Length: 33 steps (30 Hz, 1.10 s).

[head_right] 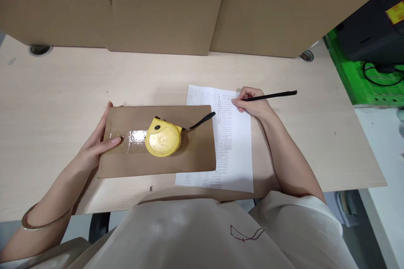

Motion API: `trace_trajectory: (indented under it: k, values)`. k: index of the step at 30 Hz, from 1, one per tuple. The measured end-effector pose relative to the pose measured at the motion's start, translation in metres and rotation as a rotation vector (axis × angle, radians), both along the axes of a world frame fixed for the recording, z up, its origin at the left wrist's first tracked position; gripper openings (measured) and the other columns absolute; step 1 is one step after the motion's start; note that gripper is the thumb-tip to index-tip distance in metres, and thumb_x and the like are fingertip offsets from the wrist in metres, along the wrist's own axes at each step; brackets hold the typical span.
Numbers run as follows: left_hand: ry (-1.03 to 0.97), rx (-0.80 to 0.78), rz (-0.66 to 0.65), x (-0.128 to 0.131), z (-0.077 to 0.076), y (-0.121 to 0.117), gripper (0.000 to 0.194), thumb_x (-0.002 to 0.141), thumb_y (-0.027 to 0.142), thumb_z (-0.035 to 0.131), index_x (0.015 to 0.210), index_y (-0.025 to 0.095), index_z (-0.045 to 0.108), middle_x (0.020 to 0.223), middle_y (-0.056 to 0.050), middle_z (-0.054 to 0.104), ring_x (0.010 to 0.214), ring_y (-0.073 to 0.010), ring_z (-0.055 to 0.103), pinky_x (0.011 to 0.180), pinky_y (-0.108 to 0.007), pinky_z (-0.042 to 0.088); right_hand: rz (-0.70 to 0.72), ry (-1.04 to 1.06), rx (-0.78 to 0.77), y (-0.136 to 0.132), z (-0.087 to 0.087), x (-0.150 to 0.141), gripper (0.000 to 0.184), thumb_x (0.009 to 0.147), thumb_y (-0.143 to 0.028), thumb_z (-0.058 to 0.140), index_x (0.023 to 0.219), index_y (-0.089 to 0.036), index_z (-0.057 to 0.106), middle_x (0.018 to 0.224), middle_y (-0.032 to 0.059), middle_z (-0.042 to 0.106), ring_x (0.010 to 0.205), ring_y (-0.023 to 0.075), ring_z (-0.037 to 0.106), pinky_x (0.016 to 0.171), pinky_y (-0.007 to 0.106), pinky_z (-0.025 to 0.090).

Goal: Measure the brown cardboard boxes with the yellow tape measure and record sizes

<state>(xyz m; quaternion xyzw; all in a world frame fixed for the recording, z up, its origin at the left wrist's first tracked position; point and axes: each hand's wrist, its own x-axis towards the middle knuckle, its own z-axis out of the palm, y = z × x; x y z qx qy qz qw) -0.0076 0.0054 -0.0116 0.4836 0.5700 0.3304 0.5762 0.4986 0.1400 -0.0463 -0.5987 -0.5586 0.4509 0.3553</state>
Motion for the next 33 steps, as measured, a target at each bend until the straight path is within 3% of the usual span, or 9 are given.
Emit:
trace_trajectory:
  k: [9, 21, 26, 33]
  values:
    - [-0.021, -0.023, 0.037, 0.004, 0.004, -0.001, 0.119, 0.095, 0.06, 0.094, 0.189, 0.059, 0.021, 0.203, 0.01, 0.018, 0.188, -0.0494, 0.01, 0.153, -0.075, 0.01, -0.033, -0.008, 0.023, 0.0, -0.003, 0.001, 0.047, 0.076, -0.023, 0.103, 0.059, -0.026, 0.059, 0.052, -0.0007, 0.062, 0.046, 0.0114, 0.053, 0.047, 0.029, 0.044]
    - [0.004, -0.022, 0.031, 0.005, 0.005, -0.001, 0.121, 0.095, 0.062, 0.093, 0.19, 0.056, 0.018, 0.204, 0.008, 0.016, 0.189, -0.0479, 0.01, 0.153, -0.075, 0.009, -0.034, -0.039, 0.038, 0.001, -0.003, 0.002, 0.049, 0.068, -0.037, 0.107, 0.059, -0.026, 0.06, 0.053, -0.0001, 0.062, 0.047, 0.0118, 0.053, 0.045, 0.029, 0.045]
    - [0.008, -0.047, 0.069, 0.01, 0.01, -0.001, 0.126, 0.091, 0.064, 0.096, 0.19, 0.055, 0.02, 0.203, 0.006, 0.022, 0.187, -0.0483, 0.018, 0.152, -0.074, 0.018, -0.02, -0.072, 0.033, 0.003, -0.007, 0.006, 0.058, 0.068, -0.05, 0.11, 0.061, -0.027, 0.058, 0.054, -0.0005, 0.061, 0.047, 0.0122, 0.052, 0.045, 0.031, 0.046]
    - [-0.015, -0.044, 0.104, 0.011, 0.009, -0.002, 0.124, 0.089, 0.062, 0.099, 0.189, 0.055, 0.026, 0.201, 0.008, 0.028, 0.187, -0.0472, 0.019, 0.153, -0.073, 0.011, -0.011, -0.077, 0.055, 0.004, -0.008, 0.007, 0.052, 0.069, -0.045, 0.107, 0.06, -0.028, 0.058, 0.053, 0.0001, 0.06, 0.046, 0.0127, 0.053, 0.045, 0.031, 0.044]
